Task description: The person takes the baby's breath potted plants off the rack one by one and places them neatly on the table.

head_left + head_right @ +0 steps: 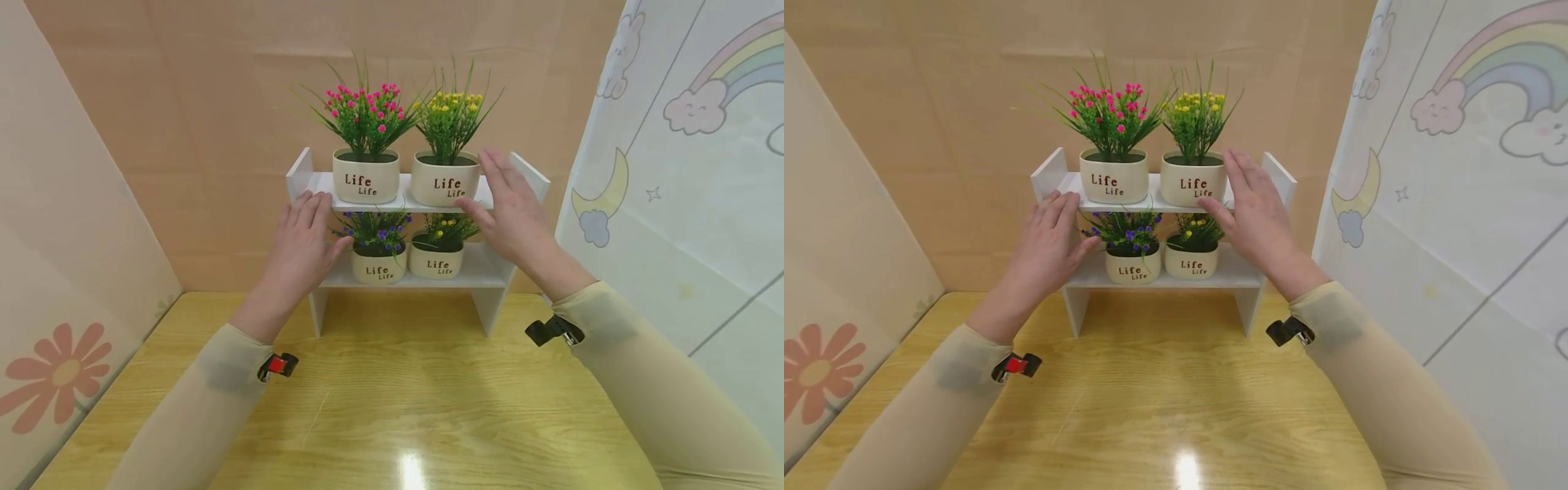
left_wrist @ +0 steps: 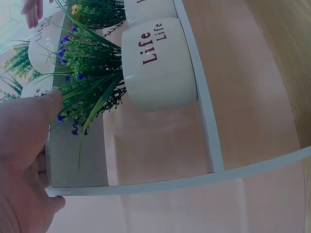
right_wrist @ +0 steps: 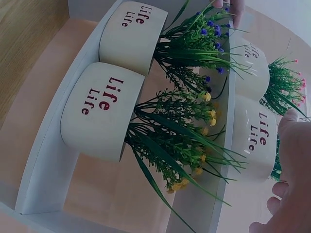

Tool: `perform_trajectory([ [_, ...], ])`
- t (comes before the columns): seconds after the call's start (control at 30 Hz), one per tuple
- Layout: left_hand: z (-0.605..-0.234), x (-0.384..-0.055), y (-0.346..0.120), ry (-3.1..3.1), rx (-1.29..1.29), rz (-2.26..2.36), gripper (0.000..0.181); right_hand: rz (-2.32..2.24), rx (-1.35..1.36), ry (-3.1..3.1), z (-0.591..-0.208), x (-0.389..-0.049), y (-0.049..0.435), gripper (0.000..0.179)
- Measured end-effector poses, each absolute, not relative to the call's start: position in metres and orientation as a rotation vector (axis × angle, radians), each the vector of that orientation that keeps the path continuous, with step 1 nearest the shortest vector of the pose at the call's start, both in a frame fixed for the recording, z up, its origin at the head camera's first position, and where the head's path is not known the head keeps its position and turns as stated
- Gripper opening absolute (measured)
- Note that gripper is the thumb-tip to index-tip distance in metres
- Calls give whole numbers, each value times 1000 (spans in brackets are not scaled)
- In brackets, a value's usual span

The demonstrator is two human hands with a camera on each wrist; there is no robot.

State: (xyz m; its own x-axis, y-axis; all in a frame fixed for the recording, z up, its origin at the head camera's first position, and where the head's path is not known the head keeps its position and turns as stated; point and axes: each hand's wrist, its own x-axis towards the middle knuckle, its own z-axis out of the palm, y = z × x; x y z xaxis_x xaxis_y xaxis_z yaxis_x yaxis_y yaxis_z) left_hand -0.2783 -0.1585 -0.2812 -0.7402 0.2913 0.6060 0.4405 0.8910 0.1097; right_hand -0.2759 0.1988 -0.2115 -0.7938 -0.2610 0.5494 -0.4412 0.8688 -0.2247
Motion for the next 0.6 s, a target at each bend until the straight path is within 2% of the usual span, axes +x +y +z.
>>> perform_trajectory([
  [0.2,-284,-281,-160,-2389,-561,-307,85,547,473,-2541,-209,-278,202,90],
  [0.6,-288,-284,-159,-2387,-552,-297,88,730,468,-2602,-203,-295,207,97],
])
